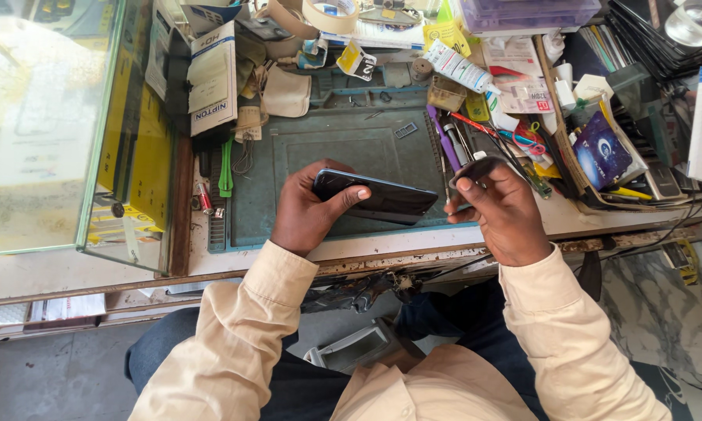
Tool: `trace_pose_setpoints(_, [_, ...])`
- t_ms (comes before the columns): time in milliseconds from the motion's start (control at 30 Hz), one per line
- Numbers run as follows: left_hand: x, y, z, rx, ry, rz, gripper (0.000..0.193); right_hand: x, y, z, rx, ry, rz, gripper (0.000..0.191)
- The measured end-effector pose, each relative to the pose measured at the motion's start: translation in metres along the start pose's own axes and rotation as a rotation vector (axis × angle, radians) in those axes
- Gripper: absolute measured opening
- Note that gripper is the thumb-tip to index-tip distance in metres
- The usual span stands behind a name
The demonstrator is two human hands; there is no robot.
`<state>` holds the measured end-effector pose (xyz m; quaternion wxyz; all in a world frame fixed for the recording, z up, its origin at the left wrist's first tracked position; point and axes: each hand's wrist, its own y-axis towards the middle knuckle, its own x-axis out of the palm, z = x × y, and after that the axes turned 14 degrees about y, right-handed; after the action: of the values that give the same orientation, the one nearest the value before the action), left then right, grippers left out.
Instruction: The person uses a metal prying tool to carefully separate the back cover of a smartphone. They work around the edges, then lift the cover to reveal the internal components including the battery and circuit board.
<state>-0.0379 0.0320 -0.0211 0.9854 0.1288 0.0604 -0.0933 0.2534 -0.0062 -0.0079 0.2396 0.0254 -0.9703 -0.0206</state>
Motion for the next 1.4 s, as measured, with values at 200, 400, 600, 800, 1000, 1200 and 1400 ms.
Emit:
trace_pose_setpoints(200, [0.0,0.0,-0.001,0.003,-0.008,0.005,0.019,-0.003,-0.002,-0.001,-0.078,-0.031,0.026,0.016])
trace_pose_setpoints(400, [0.0,-0.001,-0.001,0.004,-0.017,0.0,0.019,-0.005,-0.003,-0.006,-0.093,0.029,0.01,0.02])
trace_pose_setpoints(600, [0.002,0.0,0.0,-0.012,-0.02,-0.007,0.021,-0.014,-0.002,0.004,-0.135,0.115,0.0,0.015])
trace_pose_setpoints(800, [0.003,-0.002,0.003,-0.012,-0.001,-0.012,0.021,0.003,0.0,-0.004,-0.172,-0.016,0.028,0.018])
trace_pose_setpoints(1000, [0.003,-0.002,0.005,-0.002,-0.047,-0.05,0.02,0.02,-0.002,-0.01,-0.265,-0.322,-0.124,0.029])
trace_pose_setpoints(1200, [0.003,-0.002,0.004,-0.008,-0.021,-0.045,0.02,0.03,-0.007,-0.021,-0.307,-0.585,-0.183,0.018])
trace_pose_setpoints(1400, [0.003,-0.002,0.002,0.01,-0.01,-0.044,0.021,0.045,-0.005,-0.033,-0.374,-0.802,-0.207,0.016])
